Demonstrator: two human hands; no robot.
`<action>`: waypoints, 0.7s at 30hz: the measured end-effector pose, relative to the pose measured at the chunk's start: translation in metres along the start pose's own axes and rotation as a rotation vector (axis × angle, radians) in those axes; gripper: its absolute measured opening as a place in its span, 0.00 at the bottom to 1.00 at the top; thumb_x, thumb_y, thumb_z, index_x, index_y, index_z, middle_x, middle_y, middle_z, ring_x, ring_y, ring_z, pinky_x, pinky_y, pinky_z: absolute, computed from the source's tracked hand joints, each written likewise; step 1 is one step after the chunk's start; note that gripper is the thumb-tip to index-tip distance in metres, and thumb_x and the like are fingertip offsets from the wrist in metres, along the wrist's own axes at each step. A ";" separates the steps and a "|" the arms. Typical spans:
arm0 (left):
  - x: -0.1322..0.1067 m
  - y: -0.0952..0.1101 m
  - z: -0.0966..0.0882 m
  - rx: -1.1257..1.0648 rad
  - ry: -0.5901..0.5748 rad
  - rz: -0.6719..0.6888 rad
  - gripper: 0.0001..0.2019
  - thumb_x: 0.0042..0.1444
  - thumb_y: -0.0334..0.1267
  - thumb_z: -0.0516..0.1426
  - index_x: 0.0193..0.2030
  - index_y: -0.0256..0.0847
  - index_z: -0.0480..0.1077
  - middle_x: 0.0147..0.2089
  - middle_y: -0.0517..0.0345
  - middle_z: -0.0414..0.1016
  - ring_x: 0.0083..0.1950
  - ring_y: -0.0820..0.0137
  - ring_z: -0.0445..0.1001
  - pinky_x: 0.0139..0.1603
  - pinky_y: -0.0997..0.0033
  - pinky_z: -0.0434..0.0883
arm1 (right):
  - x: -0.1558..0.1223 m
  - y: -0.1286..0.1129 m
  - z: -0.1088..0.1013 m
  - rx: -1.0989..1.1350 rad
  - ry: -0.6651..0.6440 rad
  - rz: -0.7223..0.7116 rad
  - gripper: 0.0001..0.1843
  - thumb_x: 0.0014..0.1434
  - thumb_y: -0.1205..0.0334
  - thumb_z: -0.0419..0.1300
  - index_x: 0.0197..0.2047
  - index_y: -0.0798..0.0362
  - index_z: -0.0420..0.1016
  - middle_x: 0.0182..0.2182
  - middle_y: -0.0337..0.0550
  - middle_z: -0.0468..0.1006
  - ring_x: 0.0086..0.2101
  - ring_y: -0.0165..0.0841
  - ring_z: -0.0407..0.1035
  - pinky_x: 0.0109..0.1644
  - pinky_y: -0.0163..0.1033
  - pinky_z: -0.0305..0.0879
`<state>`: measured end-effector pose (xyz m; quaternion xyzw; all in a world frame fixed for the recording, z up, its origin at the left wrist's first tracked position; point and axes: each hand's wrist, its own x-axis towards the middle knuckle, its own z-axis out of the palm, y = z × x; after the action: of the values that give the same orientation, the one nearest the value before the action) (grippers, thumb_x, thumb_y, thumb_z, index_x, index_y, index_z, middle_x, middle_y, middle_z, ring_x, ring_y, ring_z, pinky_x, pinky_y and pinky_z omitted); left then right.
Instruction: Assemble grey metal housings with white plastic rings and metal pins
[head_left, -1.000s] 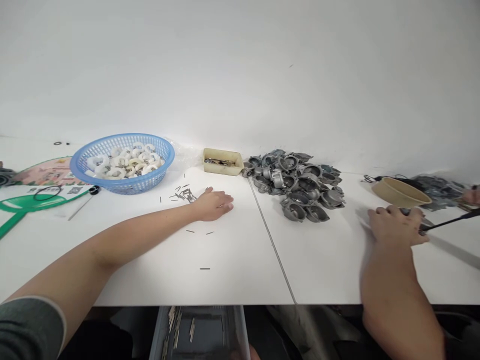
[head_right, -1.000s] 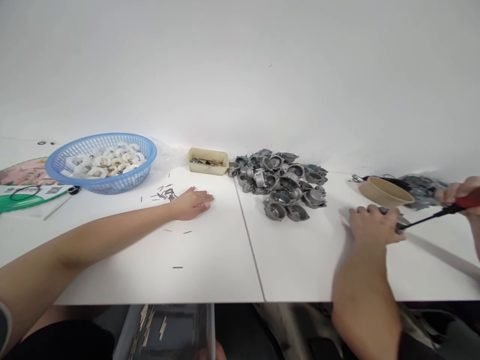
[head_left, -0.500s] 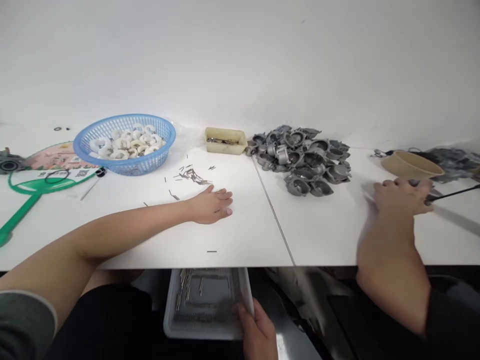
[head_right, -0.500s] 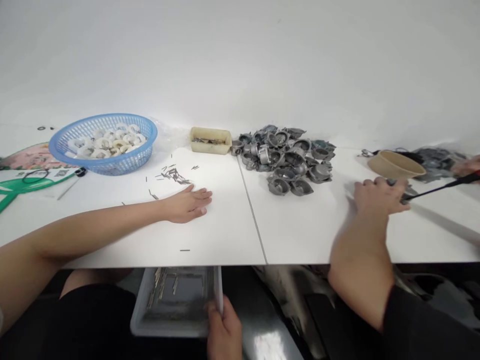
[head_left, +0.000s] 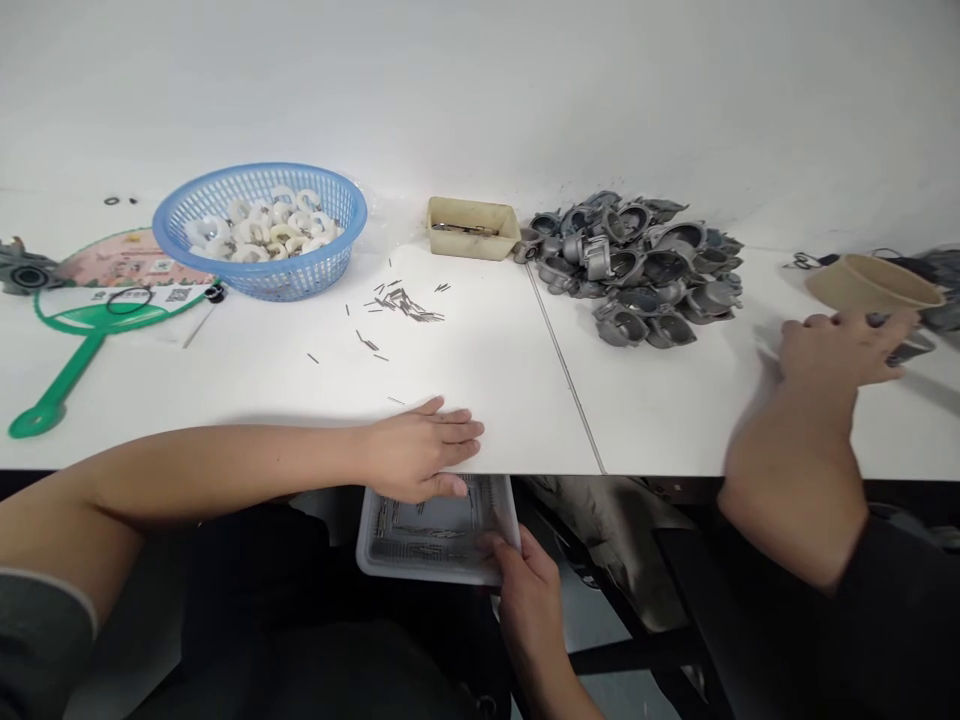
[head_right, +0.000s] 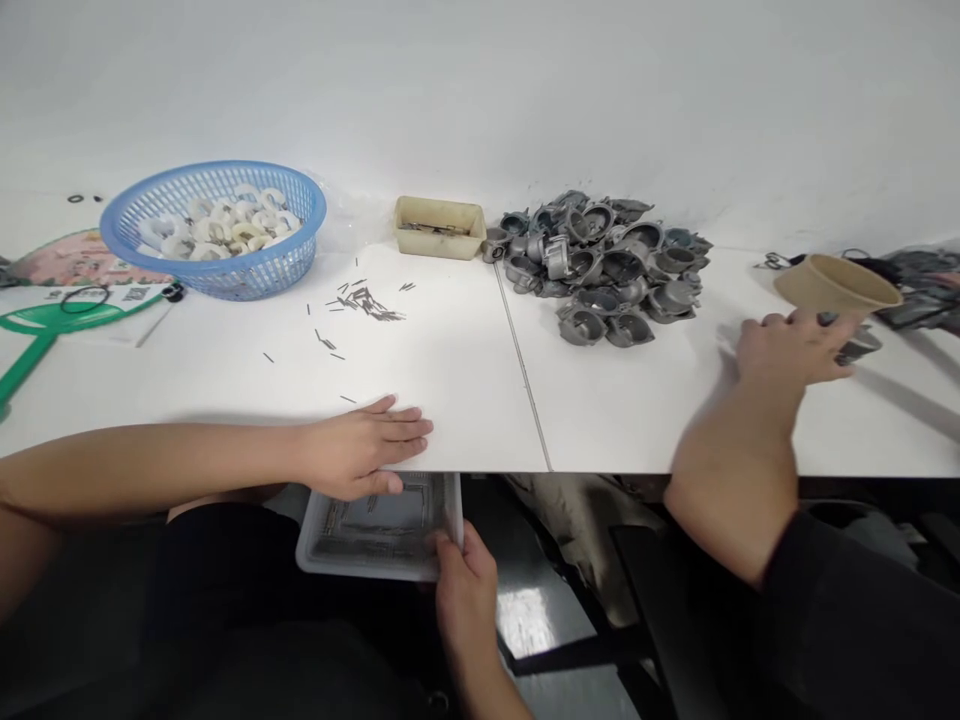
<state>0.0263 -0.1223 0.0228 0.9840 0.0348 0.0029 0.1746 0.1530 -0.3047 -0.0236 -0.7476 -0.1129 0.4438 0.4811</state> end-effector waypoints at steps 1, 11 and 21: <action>-0.002 0.004 0.001 -0.001 0.000 0.009 0.28 0.63 0.49 0.43 0.63 0.31 0.58 0.67 0.40 0.52 0.68 0.52 0.50 0.66 0.47 0.48 | -0.001 -0.001 0.000 -0.001 -0.006 0.003 0.09 0.44 0.56 0.58 0.25 0.54 0.70 0.19 0.34 0.65 0.21 0.29 0.59 0.20 0.33 0.60; -0.029 0.032 0.005 -0.114 -0.055 0.130 0.28 0.63 0.51 0.43 0.64 0.36 0.57 0.68 0.47 0.53 0.69 0.59 0.51 0.69 0.53 0.43 | -0.005 -0.003 0.006 0.023 -0.001 -0.025 0.11 0.45 0.57 0.59 0.30 0.54 0.73 0.19 0.34 0.68 0.22 0.30 0.61 0.22 0.33 0.60; -0.060 0.005 -0.001 -0.039 0.212 -0.474 0.35 0.63 0.55 0.35 0.69 0.32 0.42 0.70 0.42 0.41 0.71 0.54 0.41 0.67 0.45 0.43 | 0.006 0.011 0.006 -0.006 -0.031 -0.042 0.10 0.47 0.56 0.58 0.29 0.55 0.71 0.21 0.36 0.67 0.22 0.29 0.60 0.21 0.34 0.62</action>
<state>-0.0328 -0.1308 0.0254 0.9391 0.2822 0.0657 0.1849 0.1492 -0.3034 -0.0372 -0.7397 -0.1374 0.4446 0.4861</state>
